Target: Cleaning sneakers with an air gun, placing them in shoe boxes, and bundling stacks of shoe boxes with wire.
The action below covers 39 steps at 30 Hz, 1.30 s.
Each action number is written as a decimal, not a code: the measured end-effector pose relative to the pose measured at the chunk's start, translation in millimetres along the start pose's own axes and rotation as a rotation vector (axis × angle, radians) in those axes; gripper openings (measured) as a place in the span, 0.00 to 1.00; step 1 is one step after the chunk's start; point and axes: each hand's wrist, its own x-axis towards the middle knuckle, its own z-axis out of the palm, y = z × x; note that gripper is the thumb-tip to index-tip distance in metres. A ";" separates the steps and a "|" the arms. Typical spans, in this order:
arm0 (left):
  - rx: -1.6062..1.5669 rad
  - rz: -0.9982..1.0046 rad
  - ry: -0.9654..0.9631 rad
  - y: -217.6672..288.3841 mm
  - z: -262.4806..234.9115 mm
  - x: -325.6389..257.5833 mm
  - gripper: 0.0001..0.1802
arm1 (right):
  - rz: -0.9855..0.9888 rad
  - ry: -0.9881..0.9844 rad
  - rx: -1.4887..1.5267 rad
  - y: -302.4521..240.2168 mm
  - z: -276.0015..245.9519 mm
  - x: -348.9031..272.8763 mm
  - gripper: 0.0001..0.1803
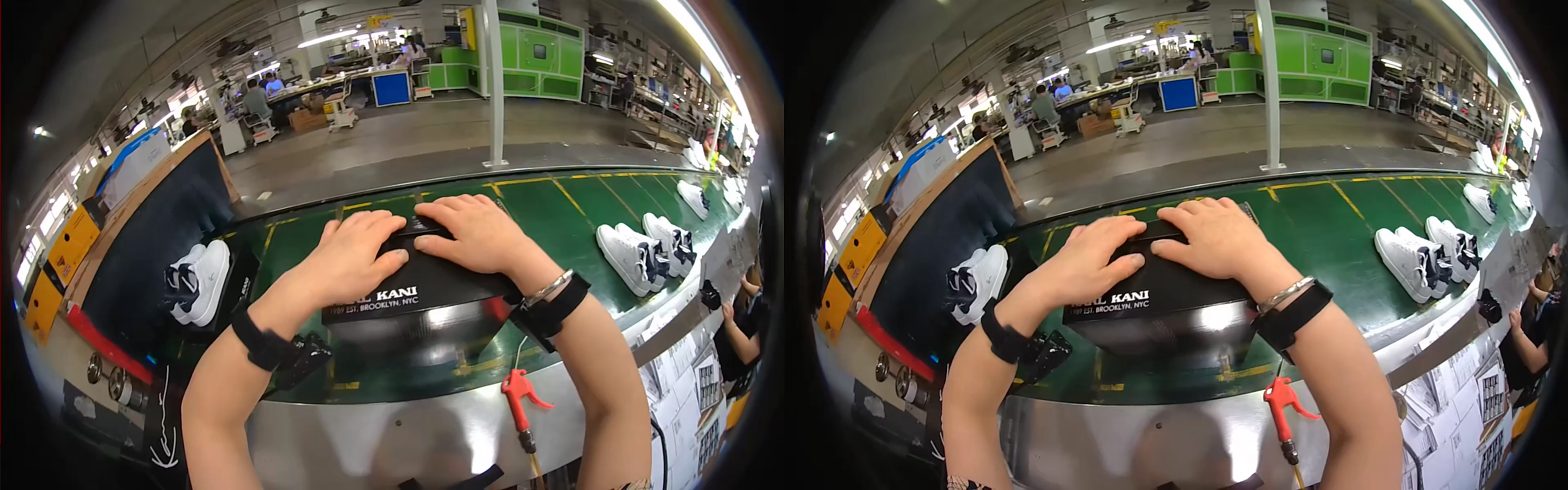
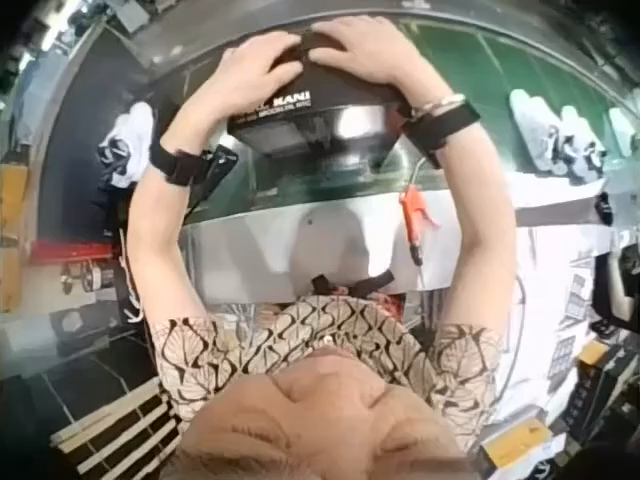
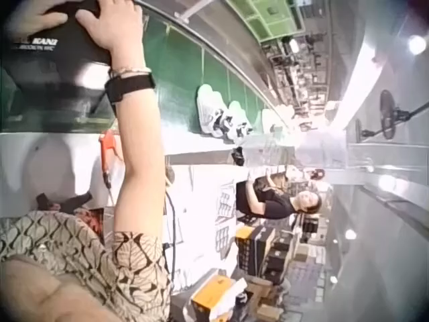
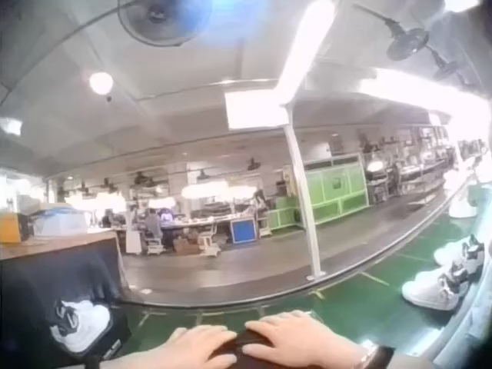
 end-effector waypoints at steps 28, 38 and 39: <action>-1.221 -0.090 0.570 -67.6 58.9 -9.0 0.31 | 0.283 0.492 0.900 45.8 38.0 -30.7 0.29; -1.775 0.243 0.770 -8.5 86.4 -76.9 0.37 | 0.293 0.462 1.547 -3.9 71.2 -94.5 0.37; -1.804 0.252 0.757 37.6 62.4 -45.4 0.37 | 0.321 0.451 1.575 -26.3 61.7 -102.4 0.37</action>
